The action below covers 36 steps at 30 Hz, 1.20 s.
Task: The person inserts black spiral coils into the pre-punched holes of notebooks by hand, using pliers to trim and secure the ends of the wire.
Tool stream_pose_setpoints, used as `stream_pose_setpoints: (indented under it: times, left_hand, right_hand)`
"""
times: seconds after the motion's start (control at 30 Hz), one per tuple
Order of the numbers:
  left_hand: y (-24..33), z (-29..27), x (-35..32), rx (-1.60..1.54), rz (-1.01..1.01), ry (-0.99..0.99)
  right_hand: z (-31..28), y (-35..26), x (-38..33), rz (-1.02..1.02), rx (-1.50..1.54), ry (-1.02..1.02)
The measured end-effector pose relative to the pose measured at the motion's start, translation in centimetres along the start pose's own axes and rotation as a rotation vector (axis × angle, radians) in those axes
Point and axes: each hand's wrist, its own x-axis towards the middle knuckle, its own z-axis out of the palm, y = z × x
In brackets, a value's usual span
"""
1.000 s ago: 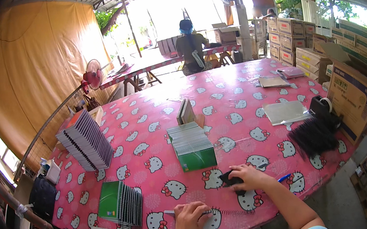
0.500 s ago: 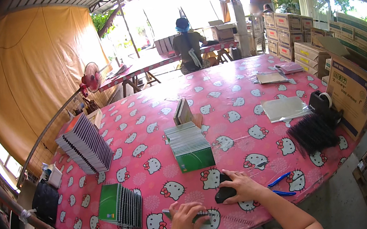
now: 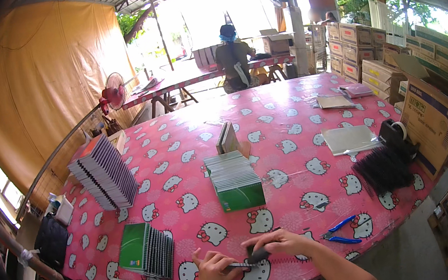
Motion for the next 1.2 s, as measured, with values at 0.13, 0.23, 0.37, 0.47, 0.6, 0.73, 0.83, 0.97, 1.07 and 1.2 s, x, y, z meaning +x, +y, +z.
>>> stream_pose_setpoints:
  times: [0.13,0.23,0.37,0.47,0.6,0.73,0.83,0.97,1.07,1.2]
  left_hand:
    - [0.1,-0.1,0.3,-0.031,-0.022,0.020]
    - [0.4,-0.2,0.3,-0.087,-0.067,0.052]
    - [0.3,-0.3,-0.2,-0.078,-0.102,0.032]
    - [0.2,-0.4,0.3,-0.082,-0.090,0.048]
    - [1.0,-0.9,0.3,-0.098,-0.142,0.049]
    - [-0.2,-0.7,-0.8,-0.695,-0.375,0.509]
    - [-1.4,0.6,-3.0,-1.198,-0.621,0.386]
    - [-1.8,2.5,-3.1,-1.299,-0.663,0.365]
    - [-2.4,2.5,-4.5,-1.346,-0.663,0.365]
    - [-2.3,2.5,-4.5,-1.408,-0.647,0.345]
  right_hand:
    - [-0.4,0.1,1.0,0.172,-0.376,-0.003]
    - [-0.4,0.5,0.8,0.085,-0.115,0.012]
    - [0.0,1.1,1.6,0.146,-0.277,-0.008]
    - [0.3,0.7,1.5,-0.039,0.219,-0.055]
    - [0.1,0.4,2.8,0.356,-0.495,0.036]
    - [1.0,0.1,2.8,-0.105,0.296,-0.094]
    - [1.5,0.1,4.0,0.309,-0.218,-0.022]
    - [0.3,0.9,3.5,0.077,0.045,0.011]
    - [1.3,-0.4,5.0,0.296,-0.372,0.062]
    - [1.5,0.3,4.7,0.038,0.116,-0.105]
